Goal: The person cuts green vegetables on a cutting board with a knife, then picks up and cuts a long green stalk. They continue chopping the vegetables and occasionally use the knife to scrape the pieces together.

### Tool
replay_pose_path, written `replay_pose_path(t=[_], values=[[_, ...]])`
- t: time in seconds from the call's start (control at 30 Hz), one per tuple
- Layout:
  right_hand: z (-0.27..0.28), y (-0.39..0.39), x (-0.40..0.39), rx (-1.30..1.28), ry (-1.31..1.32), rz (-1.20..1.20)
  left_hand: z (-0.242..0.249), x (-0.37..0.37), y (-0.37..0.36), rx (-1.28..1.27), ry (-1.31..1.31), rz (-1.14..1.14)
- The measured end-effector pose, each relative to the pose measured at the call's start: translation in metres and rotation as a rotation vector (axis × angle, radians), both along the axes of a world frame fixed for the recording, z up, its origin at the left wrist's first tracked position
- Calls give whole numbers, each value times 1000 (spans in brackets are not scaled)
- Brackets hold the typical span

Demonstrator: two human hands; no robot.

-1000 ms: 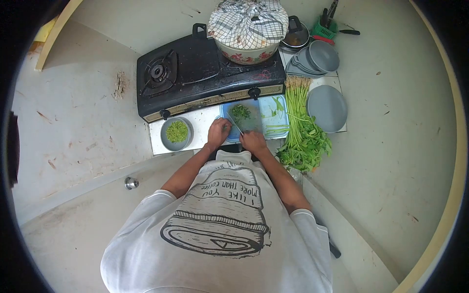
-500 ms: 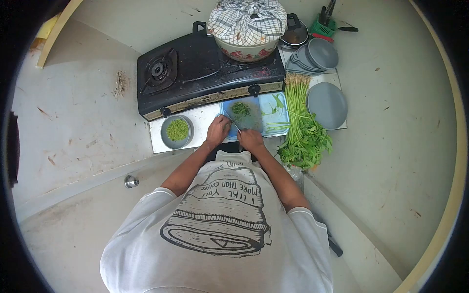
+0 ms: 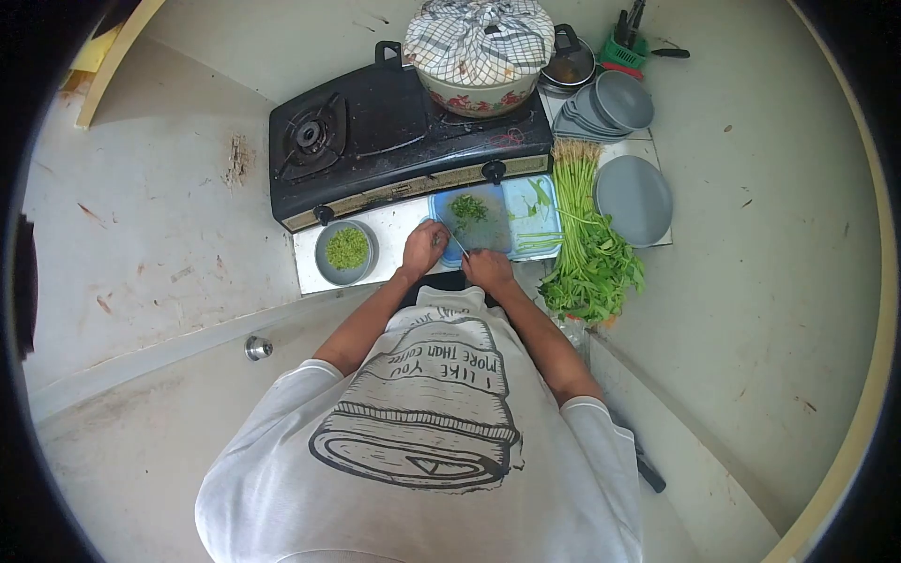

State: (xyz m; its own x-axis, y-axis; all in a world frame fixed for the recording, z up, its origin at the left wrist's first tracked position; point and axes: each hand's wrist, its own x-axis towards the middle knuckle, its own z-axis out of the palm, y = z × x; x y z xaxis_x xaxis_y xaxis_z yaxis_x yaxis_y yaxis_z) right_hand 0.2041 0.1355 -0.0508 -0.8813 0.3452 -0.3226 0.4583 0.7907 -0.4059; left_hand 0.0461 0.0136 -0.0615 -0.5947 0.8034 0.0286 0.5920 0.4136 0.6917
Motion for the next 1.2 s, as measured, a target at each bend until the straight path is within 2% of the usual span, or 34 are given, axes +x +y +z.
replay_pose_path(t=[0.17, 0.4, 0.57, 1.03, 1.2], values=[[-26, 2, -10, 27, 85, 34, -2, 3, 0, 4, -12, 6], [-15, 8, 1, -9, -13, 39, 2, 1, -1, -12, -23, 26], [-2, 7, -3, -24, 2, -12, 7, 5, 3, -32, -64, 75], [-11, -4, -9, -2, 39, -28, -4, 10, 0, 37, 11, 100], [-10, 0, -3, -25, 31, -29, 4, 7, 1, -40, -96, 101]])
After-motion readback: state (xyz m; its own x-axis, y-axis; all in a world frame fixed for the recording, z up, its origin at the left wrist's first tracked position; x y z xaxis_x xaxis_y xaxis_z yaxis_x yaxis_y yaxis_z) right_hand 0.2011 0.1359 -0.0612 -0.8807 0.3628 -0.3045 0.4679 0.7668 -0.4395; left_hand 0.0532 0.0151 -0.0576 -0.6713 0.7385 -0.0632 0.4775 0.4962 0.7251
